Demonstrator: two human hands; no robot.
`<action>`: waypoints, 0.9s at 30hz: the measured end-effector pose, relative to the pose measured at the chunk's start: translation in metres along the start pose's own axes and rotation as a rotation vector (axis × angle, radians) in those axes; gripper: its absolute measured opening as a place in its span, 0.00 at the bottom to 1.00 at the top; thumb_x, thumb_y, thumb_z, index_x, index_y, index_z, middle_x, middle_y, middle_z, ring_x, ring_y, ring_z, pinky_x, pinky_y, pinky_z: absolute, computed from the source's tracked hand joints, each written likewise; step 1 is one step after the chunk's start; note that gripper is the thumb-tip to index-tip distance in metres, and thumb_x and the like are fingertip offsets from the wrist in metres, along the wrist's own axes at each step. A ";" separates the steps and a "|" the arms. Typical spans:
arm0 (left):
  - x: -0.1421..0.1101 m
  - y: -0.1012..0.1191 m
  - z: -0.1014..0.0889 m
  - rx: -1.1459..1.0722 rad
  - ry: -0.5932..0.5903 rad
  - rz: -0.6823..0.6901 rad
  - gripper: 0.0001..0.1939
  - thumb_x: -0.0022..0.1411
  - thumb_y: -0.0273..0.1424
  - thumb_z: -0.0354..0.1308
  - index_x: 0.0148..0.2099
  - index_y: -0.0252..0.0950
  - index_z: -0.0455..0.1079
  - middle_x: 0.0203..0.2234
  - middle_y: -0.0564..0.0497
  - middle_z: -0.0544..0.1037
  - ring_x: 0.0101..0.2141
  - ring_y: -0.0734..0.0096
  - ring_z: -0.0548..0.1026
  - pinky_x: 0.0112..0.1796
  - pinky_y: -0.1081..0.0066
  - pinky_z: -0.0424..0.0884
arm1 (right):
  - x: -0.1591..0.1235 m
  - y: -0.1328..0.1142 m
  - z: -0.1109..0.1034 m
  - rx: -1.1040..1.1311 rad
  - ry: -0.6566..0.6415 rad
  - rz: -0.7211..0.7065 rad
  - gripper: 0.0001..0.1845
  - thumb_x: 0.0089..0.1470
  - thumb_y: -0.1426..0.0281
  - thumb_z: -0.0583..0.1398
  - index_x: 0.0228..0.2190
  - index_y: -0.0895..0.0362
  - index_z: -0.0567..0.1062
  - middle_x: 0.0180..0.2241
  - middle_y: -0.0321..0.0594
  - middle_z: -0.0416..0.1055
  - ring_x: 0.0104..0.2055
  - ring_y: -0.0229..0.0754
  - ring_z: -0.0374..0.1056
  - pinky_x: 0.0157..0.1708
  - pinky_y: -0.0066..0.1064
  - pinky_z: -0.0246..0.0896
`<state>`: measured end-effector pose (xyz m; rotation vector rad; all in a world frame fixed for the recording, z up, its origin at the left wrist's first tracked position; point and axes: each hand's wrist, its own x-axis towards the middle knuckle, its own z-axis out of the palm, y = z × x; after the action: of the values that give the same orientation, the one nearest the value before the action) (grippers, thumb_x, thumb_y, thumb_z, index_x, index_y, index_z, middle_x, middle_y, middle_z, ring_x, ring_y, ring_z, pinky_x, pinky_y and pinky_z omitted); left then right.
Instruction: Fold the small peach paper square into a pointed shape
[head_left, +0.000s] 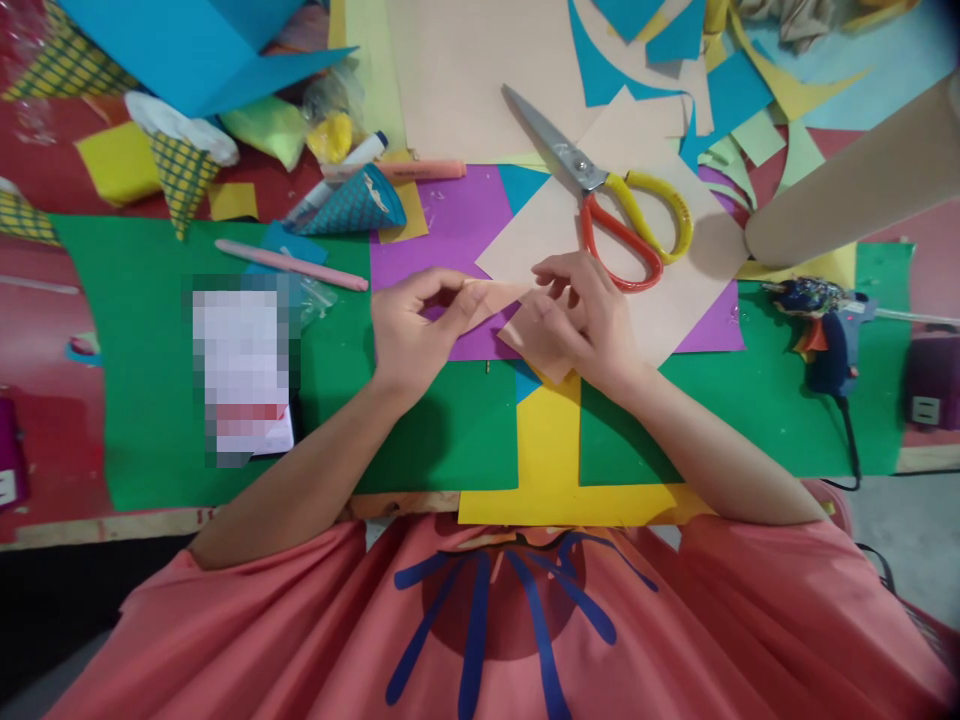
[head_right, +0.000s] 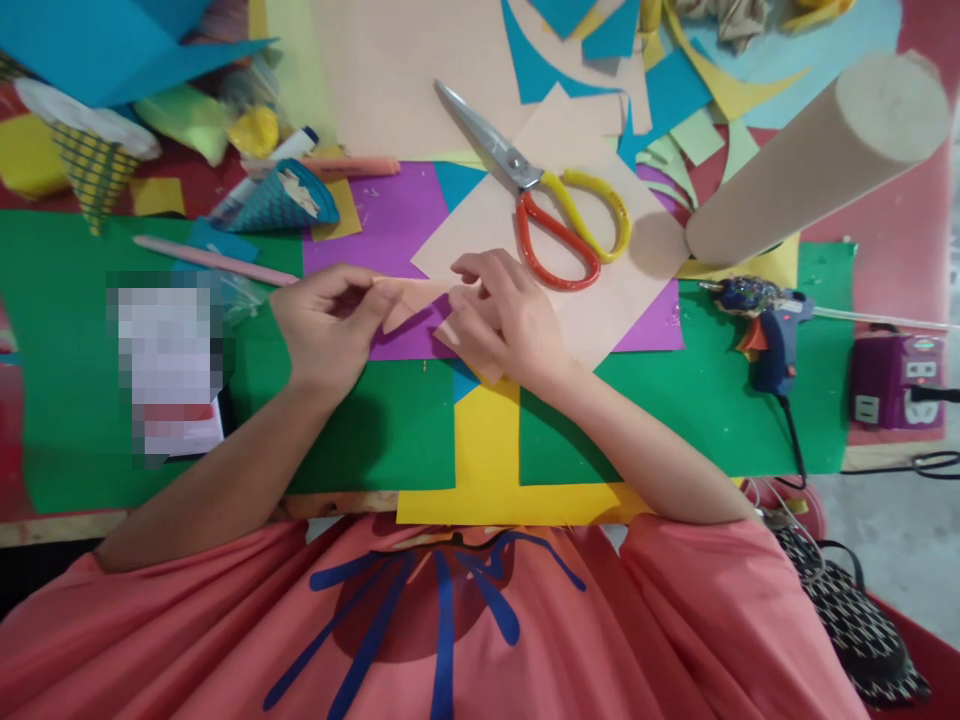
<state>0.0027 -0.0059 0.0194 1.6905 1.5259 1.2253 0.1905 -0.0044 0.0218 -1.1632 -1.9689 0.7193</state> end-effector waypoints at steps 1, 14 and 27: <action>0.000 -0.001 0.001 -0.026 -0.027 -0.028 0.17 0.57 0.46 0.59 0.26 0.38 0.72 0.19 0.56 0.75 0.21 0.77 0.71 0.23 0.75 0.67 | 0.000 -0.002 0.001 0.062 -0.006 0.014 0.12 0.60 0.66 0.54 0.43 0.58 0.71 0.40 0.44 0.72 0.39 0.40 0.67 0.38 0.34 0.64; -0.003 -0.001 0.008 -0.236 -0.347 -0.217 0.19 0.55 0.47 0.59 0.25 0.37 0.68 0.17 0.55 0.70 0.20 0.78 0.68 0.20 0.76 0.64 | 0.006 -0.003 0.001 0.393 -0.138 0.293 0.07 0.54 0.71 0.56 0.25 0.57 0.67 0.23 0.33 0.64 0.25 0.32 0.58 0.25 0.26 0.53; 0.000 0.002 0.005 -0.133 -0.395 -0.071 0.15 0.58 0.38 0.52 0.23 0.36 0.64 0.17 0.56 0.62 0.21 0.78 0.60 0.22 0.75 0.58 | 0.006 -0.005 -0.003 0.361 -0.317 0.270 0.07 0.52 0.68 0.59 0.25 0.58 0.69 0.21 0.32 0.64 0.24 0.33 0.57 0.26 0.27 0.52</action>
<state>0.0079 -0.0052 0.0194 1.6559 1.2269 0.8707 0.1883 -0.0015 0.0291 -1.1516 -1.8378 1.4116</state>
